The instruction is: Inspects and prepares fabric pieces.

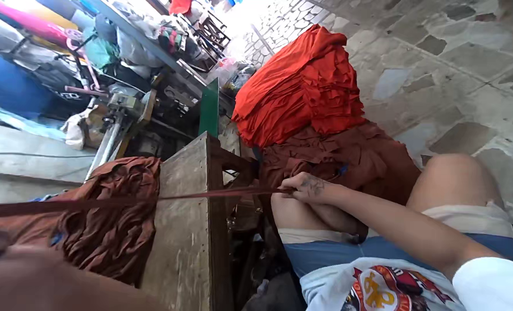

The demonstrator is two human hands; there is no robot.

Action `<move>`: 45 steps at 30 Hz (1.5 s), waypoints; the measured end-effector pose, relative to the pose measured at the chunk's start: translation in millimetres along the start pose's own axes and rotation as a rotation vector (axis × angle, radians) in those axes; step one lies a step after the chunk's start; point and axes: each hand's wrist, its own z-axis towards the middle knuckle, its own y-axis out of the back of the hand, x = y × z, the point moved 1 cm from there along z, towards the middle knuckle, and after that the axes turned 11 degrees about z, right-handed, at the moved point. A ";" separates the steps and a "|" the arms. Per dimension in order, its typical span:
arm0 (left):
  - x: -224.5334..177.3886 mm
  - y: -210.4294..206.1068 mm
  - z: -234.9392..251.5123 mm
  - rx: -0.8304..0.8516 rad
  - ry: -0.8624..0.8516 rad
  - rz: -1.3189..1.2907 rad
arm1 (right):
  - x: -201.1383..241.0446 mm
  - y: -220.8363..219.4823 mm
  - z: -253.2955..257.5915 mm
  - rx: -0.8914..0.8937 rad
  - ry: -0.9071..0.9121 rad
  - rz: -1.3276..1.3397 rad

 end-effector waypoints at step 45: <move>-24.8 -121.3 -200.0 1.619 -0.179 -1.140 | 60.1 -3.8 -39.4 -0.065 0.398 0.082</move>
